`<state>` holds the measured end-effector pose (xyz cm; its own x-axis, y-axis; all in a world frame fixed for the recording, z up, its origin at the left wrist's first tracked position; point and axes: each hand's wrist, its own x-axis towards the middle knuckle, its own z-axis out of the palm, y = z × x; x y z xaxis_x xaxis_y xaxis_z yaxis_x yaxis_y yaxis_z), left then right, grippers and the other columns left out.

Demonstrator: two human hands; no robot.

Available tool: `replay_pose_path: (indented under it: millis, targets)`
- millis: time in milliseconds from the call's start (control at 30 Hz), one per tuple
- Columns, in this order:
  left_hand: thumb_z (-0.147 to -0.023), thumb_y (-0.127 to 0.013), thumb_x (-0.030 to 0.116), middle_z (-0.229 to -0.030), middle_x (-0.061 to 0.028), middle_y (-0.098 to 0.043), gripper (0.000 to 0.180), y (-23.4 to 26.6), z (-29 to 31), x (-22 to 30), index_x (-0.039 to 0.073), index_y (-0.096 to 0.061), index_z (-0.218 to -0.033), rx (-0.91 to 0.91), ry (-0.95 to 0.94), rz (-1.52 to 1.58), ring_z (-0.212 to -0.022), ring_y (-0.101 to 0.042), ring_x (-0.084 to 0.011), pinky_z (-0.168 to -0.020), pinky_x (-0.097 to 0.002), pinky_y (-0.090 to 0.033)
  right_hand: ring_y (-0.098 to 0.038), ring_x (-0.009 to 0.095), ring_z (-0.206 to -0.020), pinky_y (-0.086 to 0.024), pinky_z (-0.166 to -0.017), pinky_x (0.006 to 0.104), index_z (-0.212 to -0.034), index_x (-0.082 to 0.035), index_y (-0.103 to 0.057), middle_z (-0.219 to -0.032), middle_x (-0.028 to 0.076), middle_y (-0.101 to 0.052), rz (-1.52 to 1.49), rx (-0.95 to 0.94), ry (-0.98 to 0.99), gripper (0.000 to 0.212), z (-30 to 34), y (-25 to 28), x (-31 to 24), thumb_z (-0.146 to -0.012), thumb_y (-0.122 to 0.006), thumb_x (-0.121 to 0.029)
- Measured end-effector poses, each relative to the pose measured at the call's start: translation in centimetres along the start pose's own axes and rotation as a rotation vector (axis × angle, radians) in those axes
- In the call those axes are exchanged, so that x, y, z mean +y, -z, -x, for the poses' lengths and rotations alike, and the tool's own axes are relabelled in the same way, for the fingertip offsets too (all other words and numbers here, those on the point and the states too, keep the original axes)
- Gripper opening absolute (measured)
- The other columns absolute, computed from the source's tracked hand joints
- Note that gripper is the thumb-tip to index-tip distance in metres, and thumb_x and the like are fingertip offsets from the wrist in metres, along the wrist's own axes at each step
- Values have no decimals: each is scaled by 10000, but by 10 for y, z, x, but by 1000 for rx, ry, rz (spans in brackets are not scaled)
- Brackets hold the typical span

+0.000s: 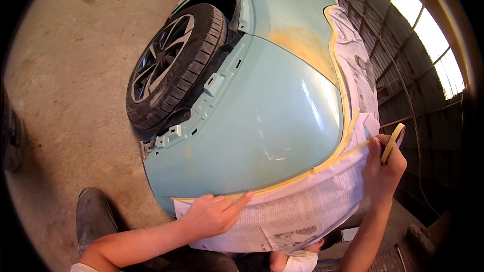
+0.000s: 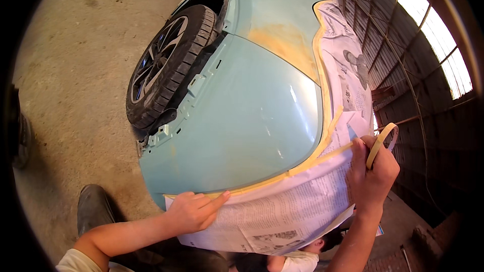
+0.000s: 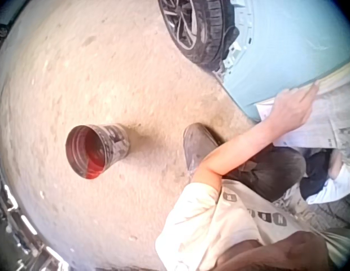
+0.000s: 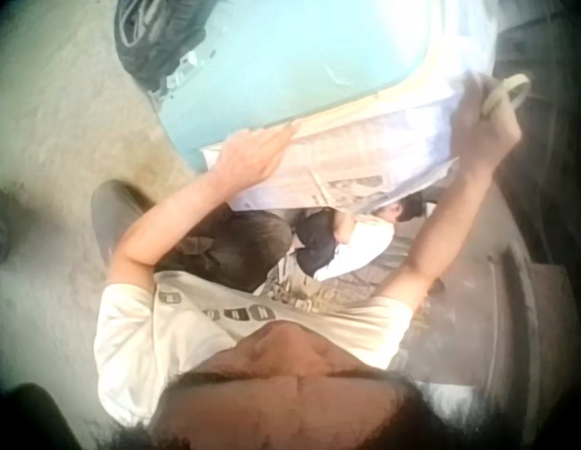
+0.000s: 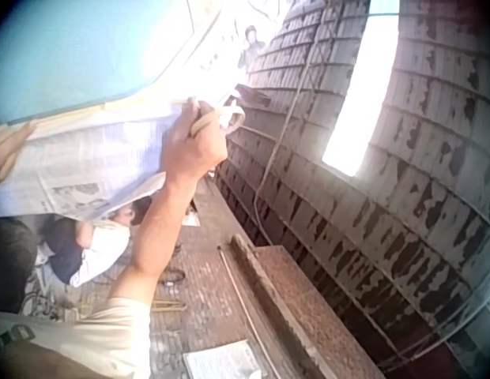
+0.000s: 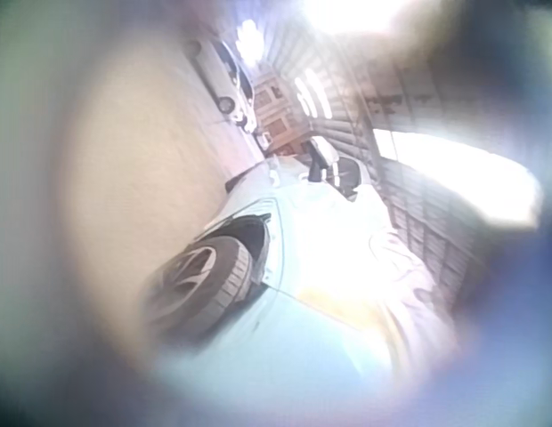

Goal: The person applies newspaper sheets to the front fender and hood of a light green car using yellow masking tape. They smooth the paper and press the tape to secure it, preparing the vehicle for painting or bodywork. A second person is visible working on the opposite side of the car.

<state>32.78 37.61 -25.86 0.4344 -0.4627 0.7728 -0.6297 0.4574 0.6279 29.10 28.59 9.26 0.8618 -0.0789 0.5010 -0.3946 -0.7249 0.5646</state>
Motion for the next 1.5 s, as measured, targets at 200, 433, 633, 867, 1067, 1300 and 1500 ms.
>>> replay_pose_path:
  millis: [200, 433, 633, 867, 1067, 1300, 1500]
  targets:
    - [-772, -634, 77, -646, 26, -415, 584, -1, 26, -7, 76, -620, -1356, -64, 54, -21, -544, -475, -112, -494, -285, -356, -547, 234, -549, -427, -544, 330, -864, 12, -669, -668, 116, -593, 13, 2, -23, 58, 0, 1, -1, -860, -720, -16]
    - [-784, -596, 88, -683, 33, -441, 642, 6, -44, 2, 142, -567, -1423, -2, -118, 7, -518, -463, -120, -477, -271, -352, -564, 298, -566, -433, -548, 365, -856, -13, -668, -677, 127, -606, 74, -15, 39, 72, -3, 5, -4, -836, -736, -26]
    - [-829, -573, 116, -677, 40, -452, 620, 11, -92, 12, 158, -541, -1446, 55, -190, -80, -525, -471, -101, -483, -250, -367, -545, 290, -541, -407, -533, 356, -827, -21, -657, -661, 106, -604, 107, 16, 141, 84, -5, 9, -9, -829, -741, -24]
    - [-821, -587, 121, -647, 49, -442, 616, 6, -97, 13, 152, -552, -1435, 74, -228, -133, -522, -473, -87, -487, -244, -362, -498, 261, -506, -376, -520, 340, -811, -18, -649, -667, 84, -612, 153, 37, 270, 101, -6, 22, -30, -802, -749, -3]
    - [-817, -586, 113, -646, 48, -426, 577, 1, -100, 12, 124, -588, -1394, 128, -301, -224, -523, -453, -83, -498, -239, -337, -502, 253, -509, -391, -530, 326, -806, -4, -641, -684, 77, -630, 143, 50, 311, 117, -3, 23, -38, -784, -754, 17]
    - [-825, -579, 117, -677, 42, -429, 553, 8, -104, 6, 84, -600, -1377, 111, -365, -252, -551, -418, -93, -503, -242, -317, -509, 252, -515, -397, -531, 318, -808, 2, -640, -689, 77, -631, 116, 59, 271, 115, -1, 19, -31, -788, -750, 26]
    - [-832, -569, 114, -685, 41, -432, 513, 7, -106, 6, 81, -632, -1340, 108, -369, -246, -562, -419, -90, -506, -238, -317, -510, 254, -515, -395, -530, 321, -814, 3, -643, -685, 81, -627, 128, 41, 247, 96, -1, 20, -29, -809, -738, 18]
